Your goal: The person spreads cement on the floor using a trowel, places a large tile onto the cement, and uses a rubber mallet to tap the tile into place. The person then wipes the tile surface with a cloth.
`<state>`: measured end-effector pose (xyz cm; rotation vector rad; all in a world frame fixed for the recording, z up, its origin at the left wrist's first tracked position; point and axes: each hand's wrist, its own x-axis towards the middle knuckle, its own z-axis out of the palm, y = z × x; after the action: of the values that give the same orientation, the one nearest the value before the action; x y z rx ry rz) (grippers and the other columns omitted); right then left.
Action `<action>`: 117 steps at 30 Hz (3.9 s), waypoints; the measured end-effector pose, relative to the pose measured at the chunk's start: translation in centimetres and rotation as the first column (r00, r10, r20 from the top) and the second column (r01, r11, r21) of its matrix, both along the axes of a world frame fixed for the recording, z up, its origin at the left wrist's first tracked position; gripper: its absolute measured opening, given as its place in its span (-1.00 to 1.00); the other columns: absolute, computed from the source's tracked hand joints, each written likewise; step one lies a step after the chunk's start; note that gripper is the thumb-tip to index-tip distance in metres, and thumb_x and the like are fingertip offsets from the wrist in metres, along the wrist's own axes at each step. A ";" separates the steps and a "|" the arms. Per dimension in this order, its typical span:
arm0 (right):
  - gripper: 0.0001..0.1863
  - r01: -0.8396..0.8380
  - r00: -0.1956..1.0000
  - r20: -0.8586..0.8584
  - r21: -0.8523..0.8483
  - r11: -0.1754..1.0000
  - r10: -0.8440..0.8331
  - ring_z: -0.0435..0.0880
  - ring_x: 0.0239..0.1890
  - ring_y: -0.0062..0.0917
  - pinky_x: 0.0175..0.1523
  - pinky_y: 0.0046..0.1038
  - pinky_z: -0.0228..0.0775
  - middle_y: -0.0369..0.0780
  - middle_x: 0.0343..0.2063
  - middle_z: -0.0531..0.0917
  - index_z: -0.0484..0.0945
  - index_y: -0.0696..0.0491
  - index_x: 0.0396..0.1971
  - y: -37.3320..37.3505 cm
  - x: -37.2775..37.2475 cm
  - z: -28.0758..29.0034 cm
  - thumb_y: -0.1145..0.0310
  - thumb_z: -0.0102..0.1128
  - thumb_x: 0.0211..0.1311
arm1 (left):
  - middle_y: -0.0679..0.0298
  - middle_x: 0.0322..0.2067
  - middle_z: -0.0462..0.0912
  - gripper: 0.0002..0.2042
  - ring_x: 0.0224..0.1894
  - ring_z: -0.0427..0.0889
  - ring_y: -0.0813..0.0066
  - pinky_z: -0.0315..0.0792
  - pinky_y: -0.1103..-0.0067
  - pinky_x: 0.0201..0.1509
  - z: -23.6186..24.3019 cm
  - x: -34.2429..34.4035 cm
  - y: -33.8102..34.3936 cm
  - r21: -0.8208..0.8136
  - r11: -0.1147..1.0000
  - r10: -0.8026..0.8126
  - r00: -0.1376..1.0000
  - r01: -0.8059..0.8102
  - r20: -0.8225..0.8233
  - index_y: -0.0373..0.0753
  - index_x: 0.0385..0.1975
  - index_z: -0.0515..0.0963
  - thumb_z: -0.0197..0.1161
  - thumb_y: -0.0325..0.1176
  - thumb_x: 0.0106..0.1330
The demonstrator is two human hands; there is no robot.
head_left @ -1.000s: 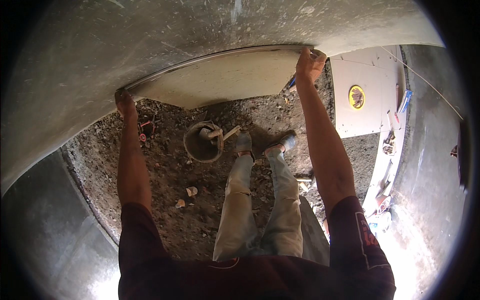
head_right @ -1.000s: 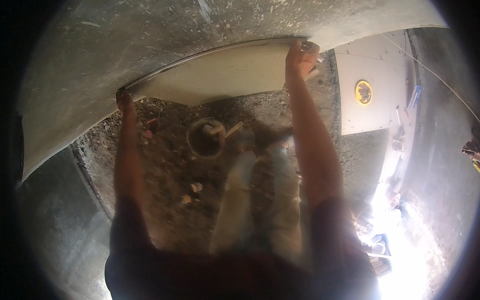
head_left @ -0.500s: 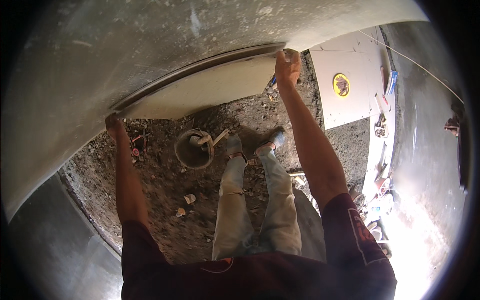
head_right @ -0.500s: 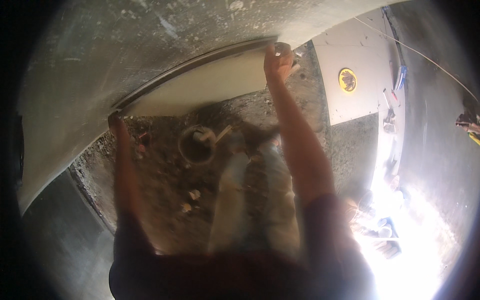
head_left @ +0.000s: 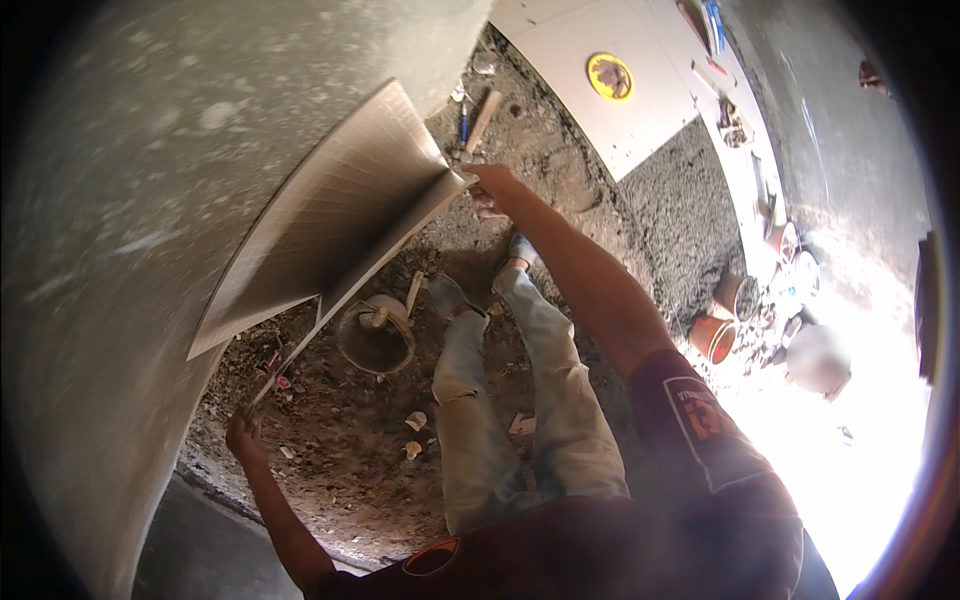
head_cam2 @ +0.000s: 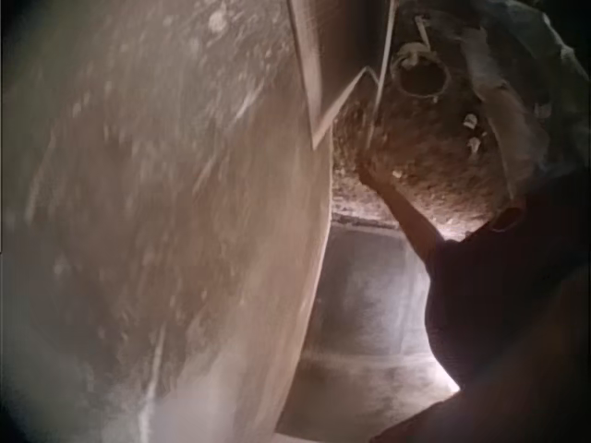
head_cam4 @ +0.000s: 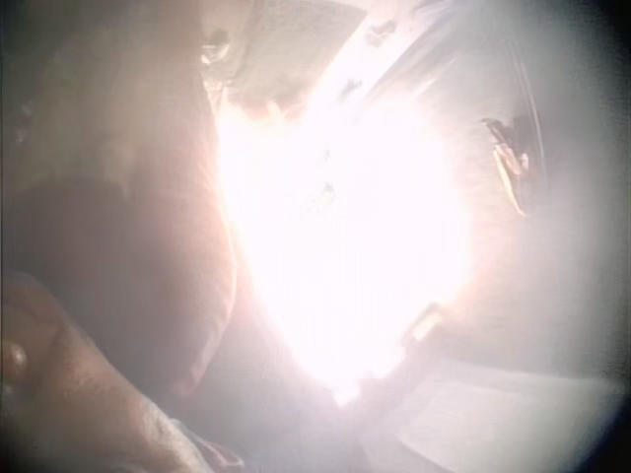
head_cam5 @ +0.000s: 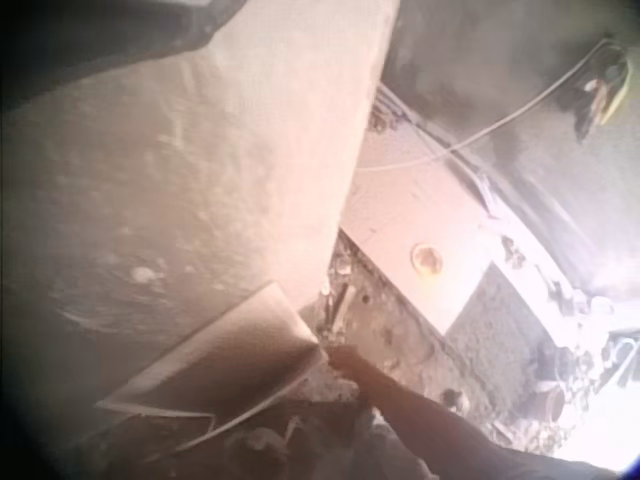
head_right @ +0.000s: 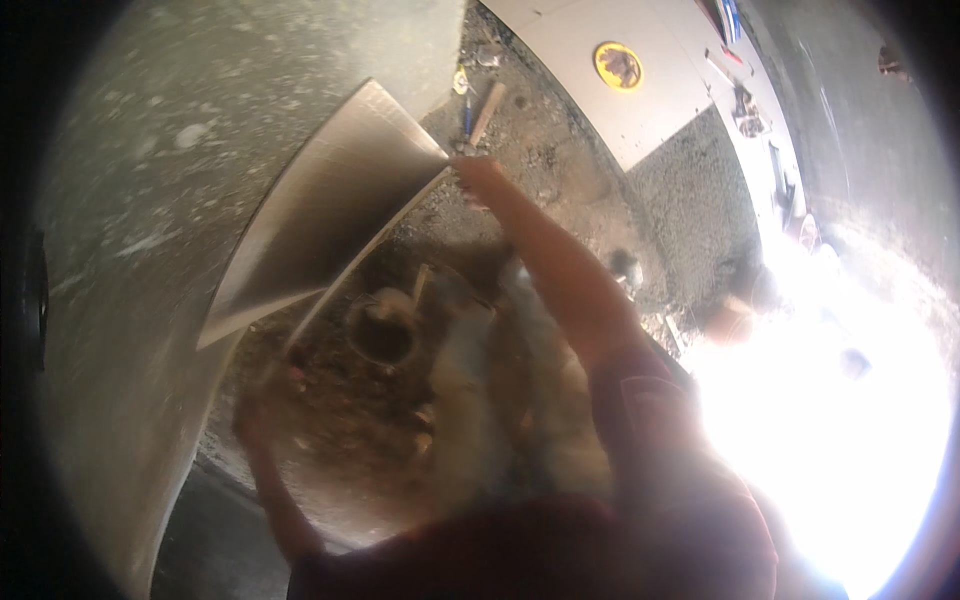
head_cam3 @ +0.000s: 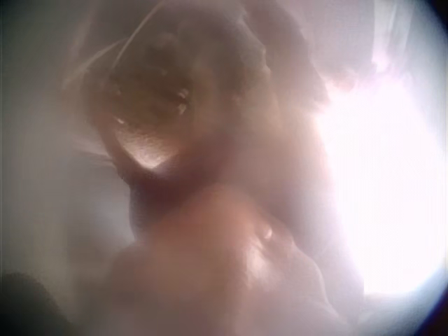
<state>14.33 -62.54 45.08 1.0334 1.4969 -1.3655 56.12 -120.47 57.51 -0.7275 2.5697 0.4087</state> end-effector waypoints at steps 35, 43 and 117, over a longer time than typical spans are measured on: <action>-0.88 -0.764 0.643 0.216 0.122 0.633 0.734 0.77 -0.45 -0.45 -0.45 -0.27 0.64 -0.22 -0.46 0.74 0.68 0.04 -0.39 -0.6 -0.9 -5.7 0.32 0.27 0.19 | 0.01 -0.24 0.73 -0.45 -0.23 0.69 0.29 0.49 0.26 -0.16 -12.4 -4.4 1.9 0.013 0.931 0.261 0.690 -0.365 0.675 -0.40 -0.13 0.65 0.14 0.09 0.40; -0.50 -0.923 0.104 -0.036 0.368 0.110 0.994 0.81 -0.34 -0.16 -0.24 -0.19 0.68 0.06 -0.33 0.75 0.71 0.22 -0.19 3.2 2.3 -4.6 0.04 0.21 0.15 | -0.08 -0.17 0.72 -0.41 -0.21 0.65 0.29 0.48 0.25 -0.11 -12.0 -0.9 2.6 0.134 0.880 0.309 0.763 -0.456 0.568 -0.44 -0.06 0.63 0.19 0.11 0.38; -0.37 0.591 0.806 -0.591 0.806 -0.019 -0.002 0.37 -0.52 -0.47 -0.36 -0.29 0.22 -0.19 -0.65 0.42 0.49 0.24 -0.49 89.8 49.2 -31.6 -0.03 -0.21 0.58 | 0.33 -0.65 0.17 -0.56 -0.52 0.18 0.63 0.23 0.53 -0.46 -44.5 -47.7 112.0 0.690 0.554 -0.200 0.879 0.466 -0.433 -0.42 -0.54 0.43 0.18 -0.17 0.51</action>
<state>63.57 27.25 13.49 2.1636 2.8900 -0.5309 8.37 -8.43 13.02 0.1879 2.3232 1.4838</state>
